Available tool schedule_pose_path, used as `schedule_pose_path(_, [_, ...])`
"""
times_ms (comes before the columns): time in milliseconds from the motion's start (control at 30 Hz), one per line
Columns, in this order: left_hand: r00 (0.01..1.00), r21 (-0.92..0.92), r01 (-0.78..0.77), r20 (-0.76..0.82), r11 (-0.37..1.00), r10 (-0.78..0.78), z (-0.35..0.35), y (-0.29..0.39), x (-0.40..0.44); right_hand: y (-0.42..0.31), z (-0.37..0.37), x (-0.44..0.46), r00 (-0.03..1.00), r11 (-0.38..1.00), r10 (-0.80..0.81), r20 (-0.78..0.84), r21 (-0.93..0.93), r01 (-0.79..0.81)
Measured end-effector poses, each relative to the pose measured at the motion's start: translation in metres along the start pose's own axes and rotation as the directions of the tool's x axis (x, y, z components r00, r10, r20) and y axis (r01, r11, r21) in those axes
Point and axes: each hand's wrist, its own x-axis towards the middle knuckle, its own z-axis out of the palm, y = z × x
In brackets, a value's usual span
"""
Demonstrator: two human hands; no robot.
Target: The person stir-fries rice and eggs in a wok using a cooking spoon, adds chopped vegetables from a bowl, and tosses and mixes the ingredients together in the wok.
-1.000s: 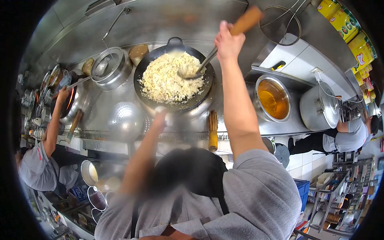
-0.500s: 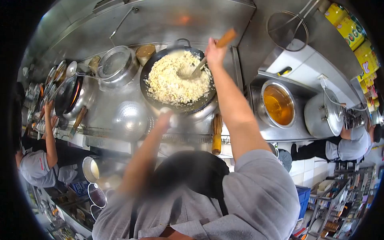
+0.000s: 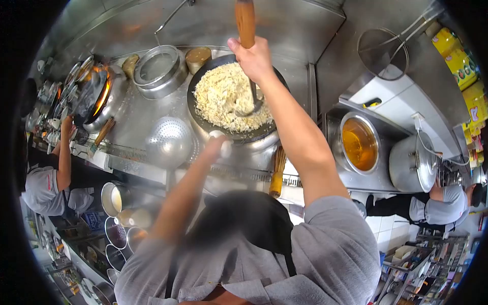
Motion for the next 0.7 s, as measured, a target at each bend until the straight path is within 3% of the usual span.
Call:
schedule_pose_path(67, [0.995, 0.080, -0.086, -0.037, 0.993, 0.090, -0.001, -0.008, 0.012, -0.020, -0.011, -0.026, 0.997, 0.995, -0.069, 0.036, 0.068, 0.066])
schedule_pose_path(100, [0.998, 0.059, -0.043, -0.048, 0.997, 0.046, 0.000, -0.003, 0.004, -0.021, -0.012, -0.035, 0.991, 0.984, -0.126, 0.053, 0.137, 0.118])
schedule_pose_path(133, [0.998, 0.037, 0.001, -0.058, 0.999, 0.001, 0.001, 0.003, -0.004, 0.018, -0.001, -0.045, 0.984, 0.964, -0.139, -0.111, 0.212, 0.160])
schedule_pose_path(167, [0.998, 0.031, 0.004, -0.068, 1.000, -0.002, -0.001, -0.006, 0.000, 0.084, 0.004, -0.050, 0.959, 0.967, -0.254, -0.122, -0.002, 0.256])
schedule_pose_path(200, [0.997, 0.108, -0.078, 0.012, 0.991, 0.078, -0.005, -0.019, 0.009, 0.097, -0.001, -0.044, 0.986, 0.990, -0.128, -0.109, 0.046, 0.134])
schedule_pose_path(233, [0.996, 0.109, -0.085, -0.029, 0.990, 0.088, -0.002, -0.007, 0.000, 0.101, -0.003, -0.024, 0.996, 0.995, -0.021, -0.081, 0.094, 0.029])
schedule_pose_path(300, [0.994, 0.120, -0.070, -0.074, 0.990, 0.079, -0.002, -0.008, -0.014, 0.057, 0.001, 0.018, 0.995, 0.997, 0.072, -0.071, 0.000, -0.072])
schedule_pose_path(333, [0.998, 0.050, -0.055, -0.037, 0.997, 0.057, -0.004, -0.017, -0.006, 0.026, 0.004, 0.024, 0.997, 0.990, 0.057, -0.058, 0.132, -0.049])
schedule_pose_path(367, [0.998, -0.031, -0.062, 0.002, 0.998, 0.062, -0.002, -0.011, 0.009, 0.007, 0.002, 0.022, 0.998, 0.992, 0.036, -0.055, 0.127, -0.029])
schedule_pose_path(433, [0.993, 0.015, -0.078, -0.086, 0.997, 0.079, -0.002, -0.013, 0.014, -0.017, 0.004, -0.018, 0.990, 0.988, -0.134, 0.051, 0.080, 0.129])
schedule_pose_path(467, [0.988, 0.122, -0.143, -0.037, 0.982, 0.148, -0.006, -0.015, 0.015, 0.024, 0.004, -0.035, 0.956, 0.948, -0.293, 0.022, 0.133, 0.288])
schedule_pose_path(500, [0.994, 0.118, -0.106, -0.008, 0.987, 0.108, -0.005, -0.006, 0.005, 0.057, 0.014, -0.052, 0.910, 0.900, -0.414, -0.009, -0.157, 0.407])
schedule_pose_path(567, [0.998, 0.114, -0.070, 0.019, 0.991, 0.068, -0.002, 0.004, -0.004, 0.091, 0.020, -0.050, 1.000, 0.995, 0.006, 0.021, -0.099, -0.004])
schedule_pose_path(600, [0.998, 0.084, -0.066, -0.013, 0.994, 0.067, -0.001, 0.008, 0.001, 0.096, 0.020, -0.019, 0.998, 0.990, 0.024, 0.059, -0.143, -0.015])
schedule_pose_path(633, [0.998, 0.066, -0.037, -0.040, 0.997, 0.039, -0.002, 0.000, -0.002, 0.035, 0.033, -0.016, 0.992, 0.963, 0.119, -0.038, -0.240, -0.125])
schedule_pose_path(700, [0.997, 0.050, -0.033, -0.068, 0.998, 0.036, -0.001, 0.004, 0.002, -0.006, 0.031, -0.015, 0.989, 0.989, -0.100, 0.108, -0.099, 0.111])
